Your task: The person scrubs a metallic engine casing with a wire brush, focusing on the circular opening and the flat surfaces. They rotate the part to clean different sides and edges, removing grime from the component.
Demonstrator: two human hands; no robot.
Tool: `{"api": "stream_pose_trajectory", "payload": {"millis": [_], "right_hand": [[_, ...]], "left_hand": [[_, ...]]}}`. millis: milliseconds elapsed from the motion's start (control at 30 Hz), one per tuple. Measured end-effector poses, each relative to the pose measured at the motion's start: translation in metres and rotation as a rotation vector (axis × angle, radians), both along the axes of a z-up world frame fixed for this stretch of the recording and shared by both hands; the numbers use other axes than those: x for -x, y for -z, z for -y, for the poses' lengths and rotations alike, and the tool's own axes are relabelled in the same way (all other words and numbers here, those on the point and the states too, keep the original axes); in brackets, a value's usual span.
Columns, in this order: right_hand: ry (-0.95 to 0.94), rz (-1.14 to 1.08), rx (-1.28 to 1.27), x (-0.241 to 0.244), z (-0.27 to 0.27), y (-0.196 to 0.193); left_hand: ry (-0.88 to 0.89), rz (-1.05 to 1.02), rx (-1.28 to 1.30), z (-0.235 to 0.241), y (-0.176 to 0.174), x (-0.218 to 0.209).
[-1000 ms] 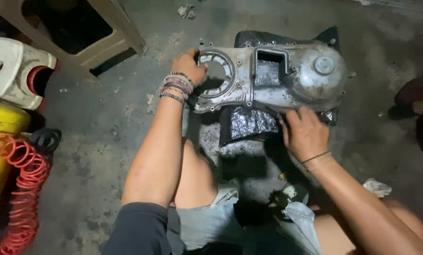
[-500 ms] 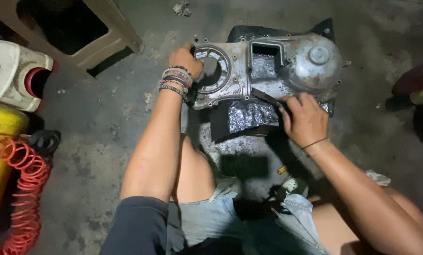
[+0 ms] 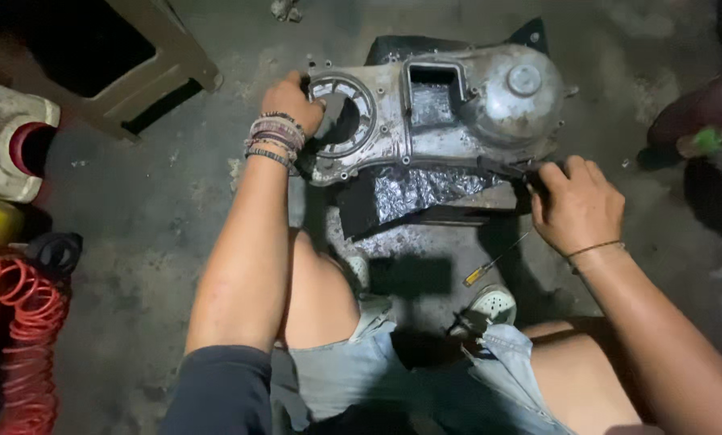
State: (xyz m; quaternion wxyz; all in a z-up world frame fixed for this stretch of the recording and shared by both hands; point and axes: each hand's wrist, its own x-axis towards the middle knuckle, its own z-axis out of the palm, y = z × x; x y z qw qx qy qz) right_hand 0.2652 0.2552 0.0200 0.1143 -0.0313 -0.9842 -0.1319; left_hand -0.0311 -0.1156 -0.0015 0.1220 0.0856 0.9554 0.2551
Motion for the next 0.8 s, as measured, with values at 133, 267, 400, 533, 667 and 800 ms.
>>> {"api": "stream_pose_trajectory", "payload": {"millis": [133,267,400,533,667,800], "right_hand": [[-0.018,-0.06,0.105,0.005,0.023,-0.007],[0.011,-0.025,0.099,0.003,0.01,-0.009],[-0.08,-0.093,0.229,0.021,0.028,0.0],[-0.07,0.026,0.211,0.019,0.031,-0.007],[-0.157,-0.054,0.234,0.038,0.052,-0.008],[-0.309,0.003,0.344,0.064,0.092,-0.02]], "left_hand": [[0.028,-0.053,0.236,-0.031,-0.027,-0.019],[0.208,-0.066,0.34,-0.075,-0.067,-0.049],[0.345,-0.177,0.237,-0.094,-0.032,-0.043],[0.3,-0.235,0.125,-0.064,-0.034,-0.036],[0.073,-0.299,-0.054,-0.009,-0.014,-0.004],[-0.055,-0.032,-0.054,0.012,-0.012,-0.005]]}}
